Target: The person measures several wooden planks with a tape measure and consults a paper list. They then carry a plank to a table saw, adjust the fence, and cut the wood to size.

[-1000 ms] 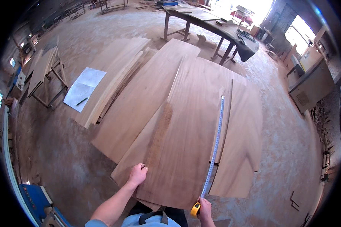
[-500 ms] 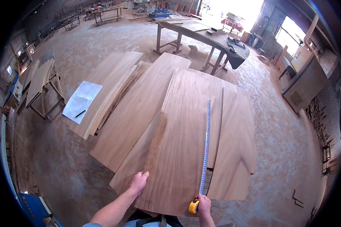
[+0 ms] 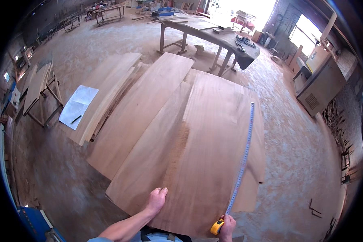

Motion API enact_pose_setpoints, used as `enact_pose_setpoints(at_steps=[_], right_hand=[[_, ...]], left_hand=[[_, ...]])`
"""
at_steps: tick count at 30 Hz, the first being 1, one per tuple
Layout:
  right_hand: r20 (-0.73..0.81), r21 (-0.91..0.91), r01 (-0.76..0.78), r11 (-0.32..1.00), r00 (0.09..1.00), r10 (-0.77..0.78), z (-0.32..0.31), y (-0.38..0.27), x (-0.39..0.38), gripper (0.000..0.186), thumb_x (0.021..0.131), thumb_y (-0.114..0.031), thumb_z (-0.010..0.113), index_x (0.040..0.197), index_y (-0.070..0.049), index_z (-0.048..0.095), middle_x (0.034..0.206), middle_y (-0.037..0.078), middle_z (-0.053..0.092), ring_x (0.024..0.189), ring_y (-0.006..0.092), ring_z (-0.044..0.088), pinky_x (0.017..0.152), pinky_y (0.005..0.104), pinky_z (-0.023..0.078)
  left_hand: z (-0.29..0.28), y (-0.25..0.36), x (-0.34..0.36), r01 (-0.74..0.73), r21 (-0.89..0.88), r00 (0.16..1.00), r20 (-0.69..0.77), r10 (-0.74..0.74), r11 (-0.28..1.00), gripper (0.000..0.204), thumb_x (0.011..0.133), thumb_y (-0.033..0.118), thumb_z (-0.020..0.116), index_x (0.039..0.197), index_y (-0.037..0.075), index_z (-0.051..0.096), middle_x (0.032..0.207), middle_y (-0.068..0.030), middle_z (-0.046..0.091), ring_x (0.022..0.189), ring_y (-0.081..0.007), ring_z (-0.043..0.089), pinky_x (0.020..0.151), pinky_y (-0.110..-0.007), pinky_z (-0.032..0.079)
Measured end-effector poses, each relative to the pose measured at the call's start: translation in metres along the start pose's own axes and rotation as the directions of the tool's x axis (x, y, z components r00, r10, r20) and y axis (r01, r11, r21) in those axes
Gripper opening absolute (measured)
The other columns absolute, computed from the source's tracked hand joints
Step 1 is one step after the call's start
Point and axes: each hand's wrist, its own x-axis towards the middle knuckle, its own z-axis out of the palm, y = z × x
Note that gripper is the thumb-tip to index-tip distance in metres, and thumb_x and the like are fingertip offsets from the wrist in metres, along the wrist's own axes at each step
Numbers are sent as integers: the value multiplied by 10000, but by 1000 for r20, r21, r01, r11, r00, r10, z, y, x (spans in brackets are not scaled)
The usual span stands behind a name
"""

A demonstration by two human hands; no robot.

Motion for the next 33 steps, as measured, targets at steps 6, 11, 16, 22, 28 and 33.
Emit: enact_pose_setpoints(at_steps=[6, 11, 16, 22, 28, 33], right_hand=[[-127, 20, 49, 999, 991, -46, -45, 7, 16, 228, 918, -146, 545, 744, -15, 612, 671, 22, 576, 591, 111, 538, 567, 260, 440], [-181, 43, 41, 998, 983, -33, -95, 14, 50, 246, 919, -171, 533, 728, -29, 596, 662, 23, 564, 602, 118, 530, 587, 279, 434], [-110, 72, -39, 997, 993, 47, -135, 30, 98, 243, 926, -176, 528, 730, -45, 585, 682, 17, 549, 607, 120, 518, 572, 292, 418], [-102, 18, -101, 995, 989, 102, -147, 35, 122, 253, 954, -197, 510, 751, -59, 573, 685, 13, 538, 617, 123, 519, 578, 292, 432], [-132, -57, -83, 995, 988, 74, -155, 32, 117, 226, 947, -257, 511, 840, -64, 564, 811, 23, 549, 749, 147, 554, 666, 313, 457], [-219, -18, -8, 1000, 976, 4, -172, 17, 120, 214, 952, -271, 504, 943, -72, 581, 918, 35, 583, 906, 149, 545, 787, 318, 455]], left_hand=[[56, 26, -2, 14, 137, 990, 138, -33, 990, 457, 896, 388, 529, 1015, -40, 634, 1006, -284, 644, 1004, -390, 630, 834, -445, 482], [103, 57, -8, -36, 121, 950, 313, -3, 992, 466, 897, 386, 532, 1087, -31, 611, 1059, -264, 647, 1046, -388, 615, 871, -452, 479], [112, 69, -13, -243, 332, 897, 435, 81, 911, 482, 904, 353, 528, 1249, 18, 540, 1170, -228, 624, 1091, -357, 601, 895, -439, 486], [1, 7, -35, -32, 40, 993, 111, 27, 999, 351, 913, 201, 570, 1197, -5, 557, 894, -98, 665, 756, -193, 639, 691, -320, 519], [-127, -35, -73, 248, -204, 891, -336, -306, 947, 233, 939, 136, 529, 1137, 16, 558, 847, -37, 621, 649, -78, 582, 553, -215, 477], [-179, -67, -91, 267, -359, 796, -441, -414, 894, 259, 963, 158, 512, 1182, 22, 515, 901, -61, 603, 633, -91, 578, 526, -206, 480]])
